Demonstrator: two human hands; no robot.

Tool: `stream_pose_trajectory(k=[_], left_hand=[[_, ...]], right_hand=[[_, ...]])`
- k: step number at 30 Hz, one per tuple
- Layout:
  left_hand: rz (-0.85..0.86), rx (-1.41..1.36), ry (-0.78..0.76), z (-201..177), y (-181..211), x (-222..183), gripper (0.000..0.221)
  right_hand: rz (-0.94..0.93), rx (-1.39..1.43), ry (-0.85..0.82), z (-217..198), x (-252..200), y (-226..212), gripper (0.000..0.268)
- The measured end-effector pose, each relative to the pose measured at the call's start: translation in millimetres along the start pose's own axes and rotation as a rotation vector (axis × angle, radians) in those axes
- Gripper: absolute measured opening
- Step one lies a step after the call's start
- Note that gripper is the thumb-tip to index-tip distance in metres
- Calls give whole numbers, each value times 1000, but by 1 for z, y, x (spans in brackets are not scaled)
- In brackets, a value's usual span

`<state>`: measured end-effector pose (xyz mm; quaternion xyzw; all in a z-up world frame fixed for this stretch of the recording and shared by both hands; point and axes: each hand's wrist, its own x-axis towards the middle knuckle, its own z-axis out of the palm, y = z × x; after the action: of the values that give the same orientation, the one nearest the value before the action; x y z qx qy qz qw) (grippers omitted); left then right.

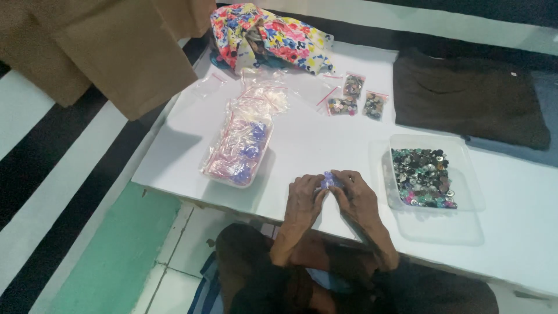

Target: Sorting small buttons from a plastic container onto a table surface

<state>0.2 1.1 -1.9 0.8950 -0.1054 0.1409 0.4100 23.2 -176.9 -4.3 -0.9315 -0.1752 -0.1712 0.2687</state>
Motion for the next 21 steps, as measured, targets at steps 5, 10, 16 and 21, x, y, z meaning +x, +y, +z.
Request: stream_pose_trajectory(k=[5,10,16,21], left_hand=[[3,-10,-2,-8,9,-3,32],[13,-26,21,-9,9,-7,33],[15,-220,22,-21,12,-11,53],[-30,-433,180,-22,-4,-6,31]], right_hand=[[24,-32,-36,4,-1,3,42],[18,-13,-25,-5,-2,-11,44],[-13,5,30,-12,-4,-20,48],[76,-178,70,-20,2,-36,41]])
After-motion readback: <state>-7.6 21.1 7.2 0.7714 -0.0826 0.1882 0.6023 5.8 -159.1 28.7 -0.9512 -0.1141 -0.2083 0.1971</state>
